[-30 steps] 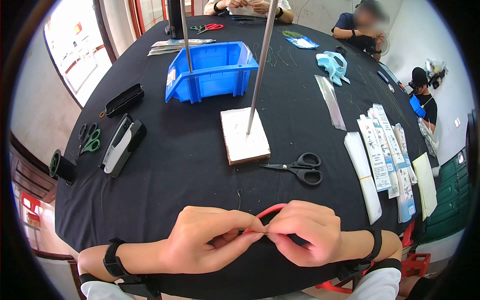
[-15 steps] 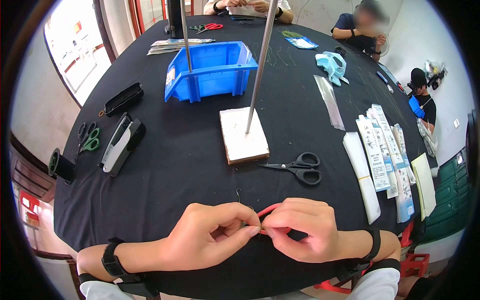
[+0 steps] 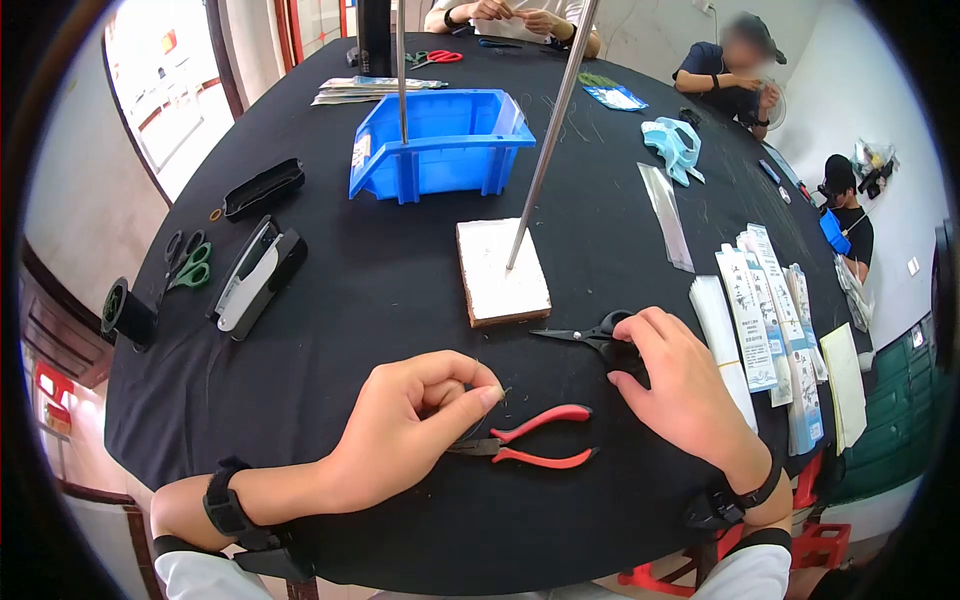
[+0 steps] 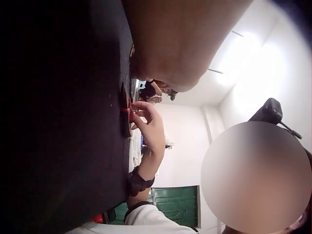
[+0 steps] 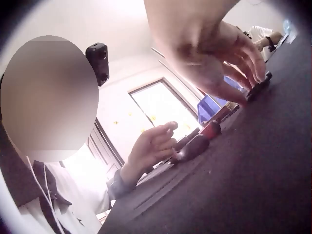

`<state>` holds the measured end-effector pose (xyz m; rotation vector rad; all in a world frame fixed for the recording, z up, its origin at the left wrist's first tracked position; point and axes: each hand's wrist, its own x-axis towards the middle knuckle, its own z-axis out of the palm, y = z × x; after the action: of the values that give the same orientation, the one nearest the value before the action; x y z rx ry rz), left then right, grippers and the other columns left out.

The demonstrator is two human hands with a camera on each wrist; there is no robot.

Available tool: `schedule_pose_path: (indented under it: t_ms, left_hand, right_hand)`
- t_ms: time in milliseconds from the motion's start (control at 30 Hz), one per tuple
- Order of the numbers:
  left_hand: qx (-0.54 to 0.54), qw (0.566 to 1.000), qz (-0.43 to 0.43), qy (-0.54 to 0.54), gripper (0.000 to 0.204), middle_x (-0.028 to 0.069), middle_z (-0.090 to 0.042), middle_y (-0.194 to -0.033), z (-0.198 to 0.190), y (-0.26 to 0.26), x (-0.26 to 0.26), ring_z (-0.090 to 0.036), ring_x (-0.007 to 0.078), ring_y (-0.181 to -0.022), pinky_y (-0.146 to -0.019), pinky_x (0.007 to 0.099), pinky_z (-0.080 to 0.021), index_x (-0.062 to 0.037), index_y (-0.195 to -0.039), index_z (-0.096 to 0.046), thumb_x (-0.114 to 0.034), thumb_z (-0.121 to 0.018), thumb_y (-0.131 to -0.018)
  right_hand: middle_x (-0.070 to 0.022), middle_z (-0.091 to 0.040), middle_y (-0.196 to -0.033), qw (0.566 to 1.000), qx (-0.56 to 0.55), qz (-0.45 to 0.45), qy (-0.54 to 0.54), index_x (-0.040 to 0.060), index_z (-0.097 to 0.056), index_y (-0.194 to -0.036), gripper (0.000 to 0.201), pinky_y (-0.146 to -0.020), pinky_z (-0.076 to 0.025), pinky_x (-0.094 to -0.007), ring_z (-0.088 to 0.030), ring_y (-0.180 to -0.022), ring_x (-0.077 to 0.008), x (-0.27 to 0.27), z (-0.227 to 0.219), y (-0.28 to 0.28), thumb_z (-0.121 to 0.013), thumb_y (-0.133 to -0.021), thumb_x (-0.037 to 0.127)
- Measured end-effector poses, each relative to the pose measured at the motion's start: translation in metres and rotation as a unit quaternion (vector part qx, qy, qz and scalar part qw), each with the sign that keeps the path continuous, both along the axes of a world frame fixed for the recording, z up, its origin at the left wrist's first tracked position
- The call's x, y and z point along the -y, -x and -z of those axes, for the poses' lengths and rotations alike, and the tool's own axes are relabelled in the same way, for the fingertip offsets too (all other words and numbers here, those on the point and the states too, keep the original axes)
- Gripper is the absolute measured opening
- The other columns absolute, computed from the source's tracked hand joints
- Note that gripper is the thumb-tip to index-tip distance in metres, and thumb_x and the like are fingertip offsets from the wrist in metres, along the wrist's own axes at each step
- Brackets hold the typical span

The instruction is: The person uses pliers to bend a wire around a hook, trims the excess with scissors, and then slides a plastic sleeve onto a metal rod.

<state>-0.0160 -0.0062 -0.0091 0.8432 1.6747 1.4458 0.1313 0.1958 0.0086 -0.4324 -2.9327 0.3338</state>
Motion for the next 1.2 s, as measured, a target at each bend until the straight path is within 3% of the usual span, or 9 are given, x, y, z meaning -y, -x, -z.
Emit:
schedule_pose_path:
  t_ms: [233, 367, 500, 567, 667, 800, 833, 933, 1200]
  left_hand:
    - [0.04, 0.999, -0.018, -0.012, 0.017, -0.0053, -0.045, -0.053, 0.003, 0.005, -0.001, -0.034, 0.0008, -0.045, -0.042, 0.0187, -0.024, 0.0025, -0.093, -0.059, -0.014, -0.057, -0.09]
    - [0.043, 0.999, -0.03, -0.012, 0.016, -0.0055, -0.045, -0.053, 0.004, 0.006, -0.002, -0.033, 0.0011, -0.045, -0.041, 0.0187, -0.024, 0.0023, -0.093, -0.06, -0.014, -0.058, -0.089]
    - [0.092, 0.994, -0.046, -0.022, 0.016, -0.0064, -0.042, -0.053, 0.002, 0.008, -0.002, -0.031, 0.0013, -0.045, -0.042, 0.0189, -0.022, 0.002, -0.092, -0.06, -0.014, -0.058, -0.089]
    - [0.116, 0.992, -0.05, -0.024, 0.016, -0.0068, -0.041, -0.054, 0.0, 0.008, -0.002, -0.029, 0.0013, -0.045, -0.042, 0.0189, -0.022, 0.0019, -0.092, -0.059, -0.014, -0.058, -0.089]
    - [0.126, 0.99, -0.056, -0.028, 0.014, -0.0069, -0.04, -0.054, -0.006, 0.004, -0.002, -0.028, 0.001, -0.045, -0.042, 0.0191, -0.021, 0.0015, -0.092, -0.059, -0.013, -0.058, -0.09]
    - [0.131, 0.988, -0.059, -0.05, 0.013, -0.0068, -0.04, -0.054, -0.014, 0.002, 0.0, -0.028, 0.0006, -0.045, -0.042, 0.0187, -0.021, 0.0009, -0.092, -0.056, -0.012, -0.056, -0.09]
    - [0.127, 0.988, -0.062, -0.062, 0.013, -0.0067, -0.04, -0.054, -0.015, 0.001, 0.001, -0.028, 0.0004, -0.045, -0.041, 0.0186, -0.021, 0.0008, -0.092, -0.056, -0.012, -0.056, -0.09]
    - [0.118, 0.987, -0.063, -0.084, 0.012, -0.0065, -0.04, -0.054, -0.021, 0.002, 0.004, -0.029, 0.0, -0.044, -0.041, 0.0182, -0.021, 0.0007, -0.093, -0.054, -0.011, -0.055, -0.091]
    - [0.124, 0.986, -0.06, -0.09, 0.012, -0.0063, -0.04, -0.054, -0.024, 0.0, 0.004, -0.029, -0.0001, -0.044, -0.041, 0.0181, -0.021, 0.0012, -0.093, -0.054, -0.011, -0.055, -0.091]
  right_hand:
    - [-0.0134, -0.053, -0.093, 0.995, -0.012, 0.034, 0.096, -0.0002, -0.054, -0.098, 0.024, -0.07, -0.048, -0.0366, -0.059, -0.077, -0.0286, -0.012, -0.003, 0.005, -0.062, -0.076, 0.004]
    - [-0.0085, -0.055, -0.084, 0.995, 0.035, -0.012, 0.09, -0.0006, -0.056, -0.095, 0.027, -0.057, -0.043, -0.0259, -0.054, -0.06, -0.0142, -0.032, 0.001, 0.007, -0.065, -0.07, 0.0]
    - [-0.0072, -0.06, -0.08, 0.989, 0.059, -0.004, 0.135, -0.0001, -0.057, -0.094, 0.023, -0.055, -0.043, -0.0239, -0.056, -0.059, -0.0111, -0.033, -0.006, 0.009, -0.064, -0.072, 0.002]
    - [-0.0087, -0.063, -0.081, 0.962, 0.086, 0.051, 0.255, 0.0002, -0.058, -0.091, 0.018, -0.059, -0.046, -0.0233, -0.061, -0.066, -0.0122, -0.023, -0.02, 0.01, -0.063, -0.074, 0.003]
    - [-0.0076, -0.065, -0.083, 0.869, 0.077, 0.016, 0.488, -0.0014, -0.057, -0.093, 0.017, -0.06, -0.044, -0.0177, -0.06, -0.072, -0.0066, -0.014, -0.021, 0.013, -0.062, -0.077, 0.0]
    - [-0.0003, -0.056, -0.077, 0.818, 0.055, -0.108, 0.562, -0.0018, -0.054, -0.099, 0.021, -0.065, -0.044, -0.0189, -0.055, -0.071, -0.0057, 0.0, -0.007, 0.009, -0.063, -0.081, 0.003]
    - [0.0019, -0.05, -0.071, 0.785, 0.066, -0.056, 0.613, -0.0006, -0.054, -0.095, 0.021, -0.061, -0.04, -0.0196, -0.047, -0.063, -0.0047, 0.01, -0.016, 0.009, -0.066, -0.08, 0.008]
    - [0.0026, -0.043, -0.061, 0.823, 0.074, -0.101, 0.554, 0.0008, -0.055, -0.087, 0.021, -0.051, -0.028, -0.0218, -0.033, -0.054, -0.0046, 0.015, -0.002, 0.005, -0.07, -0.077, 0.011]
    - [-0.0009, -0.046, -0.061, 0.877, 0.071, -0.174, 0.443, 0.0004, -0.056, -0.087, 0.023, -0.047, -0.029, -0.0233, -0.037, -0.049, -0.0079, 0.02, 0.006, 0.006, -0.069, -0.076, 0.015]
